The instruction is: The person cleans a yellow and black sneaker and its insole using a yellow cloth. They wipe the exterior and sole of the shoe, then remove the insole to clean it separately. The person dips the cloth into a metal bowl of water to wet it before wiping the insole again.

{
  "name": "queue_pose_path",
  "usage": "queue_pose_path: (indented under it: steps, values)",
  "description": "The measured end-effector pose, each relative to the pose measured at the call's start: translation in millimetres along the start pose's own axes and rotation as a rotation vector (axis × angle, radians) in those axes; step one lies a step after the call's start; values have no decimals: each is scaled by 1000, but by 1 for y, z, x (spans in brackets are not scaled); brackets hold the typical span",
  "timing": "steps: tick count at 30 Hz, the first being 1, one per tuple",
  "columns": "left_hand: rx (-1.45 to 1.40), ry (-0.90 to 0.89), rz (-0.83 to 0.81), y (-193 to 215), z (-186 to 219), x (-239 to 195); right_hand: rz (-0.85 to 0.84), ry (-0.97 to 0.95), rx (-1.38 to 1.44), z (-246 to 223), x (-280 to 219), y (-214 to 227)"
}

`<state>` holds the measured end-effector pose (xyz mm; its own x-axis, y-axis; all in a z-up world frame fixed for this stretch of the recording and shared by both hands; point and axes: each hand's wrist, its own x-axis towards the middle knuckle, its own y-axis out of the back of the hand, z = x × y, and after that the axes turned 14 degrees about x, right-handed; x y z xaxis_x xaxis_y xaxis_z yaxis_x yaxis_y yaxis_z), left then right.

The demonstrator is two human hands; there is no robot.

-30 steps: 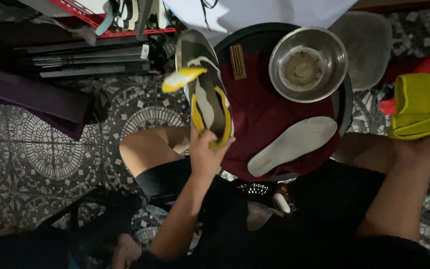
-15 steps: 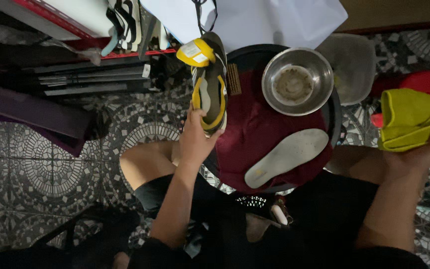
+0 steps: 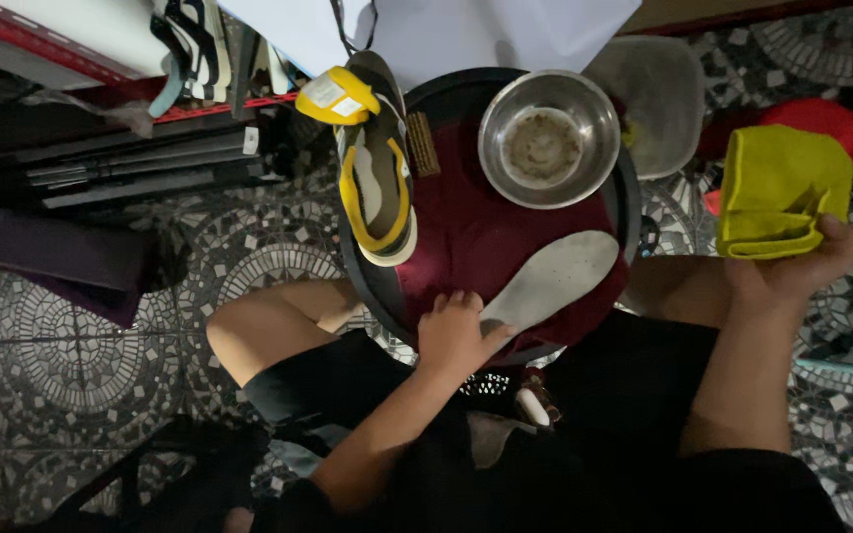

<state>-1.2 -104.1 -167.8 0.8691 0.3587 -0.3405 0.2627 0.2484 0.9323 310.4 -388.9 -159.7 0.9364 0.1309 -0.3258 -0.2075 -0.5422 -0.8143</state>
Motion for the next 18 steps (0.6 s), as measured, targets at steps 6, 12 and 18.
queue_pose_path:
  steps: [6,12,18]
  values:
    - [-277,-70,-30,-24,-8,6,36,9,30,2,-8,-10]
    - [-551,78,-57,14,-37,18,-39,-20,52,0,-10,-7]
    - [-59,33,306,44,-24,2,-50,-22,0,1,-11,-8]
